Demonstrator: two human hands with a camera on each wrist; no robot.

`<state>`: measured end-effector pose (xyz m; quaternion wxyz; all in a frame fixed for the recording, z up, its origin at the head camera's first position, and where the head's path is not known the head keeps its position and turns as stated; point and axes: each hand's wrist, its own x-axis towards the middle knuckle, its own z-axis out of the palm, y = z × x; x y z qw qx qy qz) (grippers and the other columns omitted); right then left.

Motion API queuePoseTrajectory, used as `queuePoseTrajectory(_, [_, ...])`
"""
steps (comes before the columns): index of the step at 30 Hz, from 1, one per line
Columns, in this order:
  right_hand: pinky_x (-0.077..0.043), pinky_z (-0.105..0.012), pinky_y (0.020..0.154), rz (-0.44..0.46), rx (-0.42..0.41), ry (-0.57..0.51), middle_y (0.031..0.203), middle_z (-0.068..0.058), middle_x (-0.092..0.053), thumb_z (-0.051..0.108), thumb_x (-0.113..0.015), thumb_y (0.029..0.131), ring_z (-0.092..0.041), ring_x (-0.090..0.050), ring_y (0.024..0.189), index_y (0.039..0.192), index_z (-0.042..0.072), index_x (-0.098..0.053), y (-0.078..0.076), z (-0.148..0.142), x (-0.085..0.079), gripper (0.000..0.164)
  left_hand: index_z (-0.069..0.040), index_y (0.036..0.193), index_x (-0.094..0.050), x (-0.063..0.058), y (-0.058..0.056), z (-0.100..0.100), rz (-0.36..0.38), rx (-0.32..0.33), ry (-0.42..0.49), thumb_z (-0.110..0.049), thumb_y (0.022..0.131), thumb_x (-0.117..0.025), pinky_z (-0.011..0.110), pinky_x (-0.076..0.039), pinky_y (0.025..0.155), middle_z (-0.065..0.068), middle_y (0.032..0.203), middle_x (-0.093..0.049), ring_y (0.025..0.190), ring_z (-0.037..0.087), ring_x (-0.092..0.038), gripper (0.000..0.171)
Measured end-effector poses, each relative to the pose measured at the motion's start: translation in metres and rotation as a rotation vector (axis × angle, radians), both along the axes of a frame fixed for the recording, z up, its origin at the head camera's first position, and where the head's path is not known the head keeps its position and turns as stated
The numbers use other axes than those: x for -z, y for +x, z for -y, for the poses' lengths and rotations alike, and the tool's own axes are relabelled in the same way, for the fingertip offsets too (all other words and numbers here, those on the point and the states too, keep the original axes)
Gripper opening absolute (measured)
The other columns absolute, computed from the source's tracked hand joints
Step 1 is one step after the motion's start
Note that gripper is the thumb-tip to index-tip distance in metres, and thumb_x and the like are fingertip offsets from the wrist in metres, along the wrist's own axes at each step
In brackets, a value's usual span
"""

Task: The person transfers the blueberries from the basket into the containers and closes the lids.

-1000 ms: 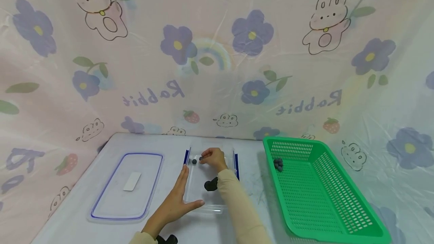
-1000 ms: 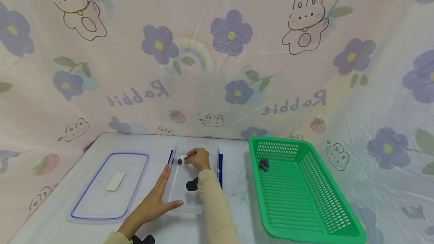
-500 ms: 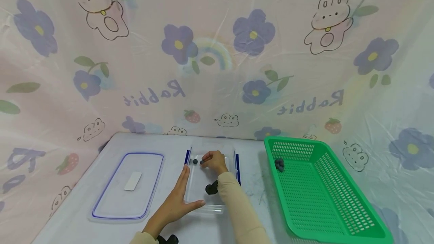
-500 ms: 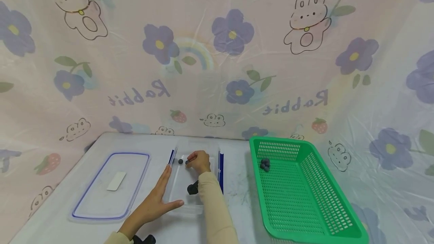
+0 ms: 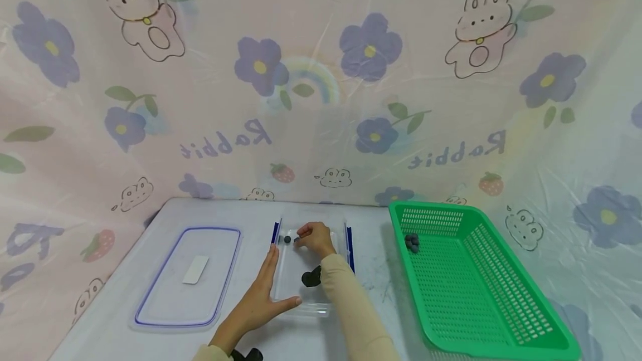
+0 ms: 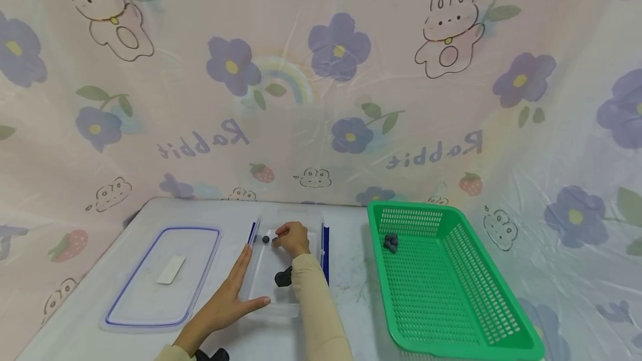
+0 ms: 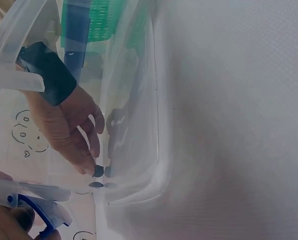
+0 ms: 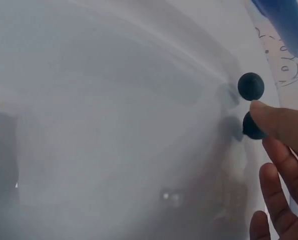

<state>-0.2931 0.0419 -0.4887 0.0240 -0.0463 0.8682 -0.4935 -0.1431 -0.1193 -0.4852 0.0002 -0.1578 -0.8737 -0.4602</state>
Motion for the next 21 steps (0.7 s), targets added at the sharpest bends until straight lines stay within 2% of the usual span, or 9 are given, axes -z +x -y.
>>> queuePoseTrajectory(10, [-0.048, -0.026, 0.061, -0.076, -0.003, -0.045, 0.073, 0.002, -0.067, 0.008, -0.082, 0.075, -0.011, -0.059, 0.066, 0.088, 0.003, -0.073, -0.005, 0.004, -0.009, 0.016, -0.009, 0.156, -0.002, 0.004, 0.0, -0.001, -0.02, -0.001, 0.011, -0.045, 0.079, -0.079, 0.061, -0.018, 0.109, 0.01, 0.162, 0.002, 0.144, 0.033, -0.005, 0.115])
queuePoseTrajectory(17, [-0.05, -0.027, 0.064, -0.15, -0.115, -0.02, 0.077, 0.0, -0.068, 0.007, -0.079, 0.079, -0.012, -0.06, 0.07, 0.093, -0.001, -0.072, -0.005, 0.002, -0.029, 0.018, -0.009, 0.156, 0.0, 0.003, -0.001, 0.001, -0.014, 0.008, 0.013, -0.045, 0.08, -0.078, 0.063, -0.018, 0.108, 0.01, 0.161, 0.004, 0.144, 0.034, -0.005, 0.114])
queuePoseTrajectory(21, [-0.049, -0.026, 0.063, -0.188, -0.201, 0.055, 0.078, 0.001, -0.067, 0.007, -0.078, 0.08, -0.011, -0.06, 0.07, 0.093, 0.001, -0.071, -0.003, -0.005, -0.038, 0.016, -0.011, 0.156, 0.0, 0.003, -0.001, 0.001, -0.018, 0.006, 0.011, -0.044, 0.081, -0.077, 0.064, -0.018, 0.108, 0.01, 0.161, 0.004, 0.144, 0.035, -0.005, 0.114])
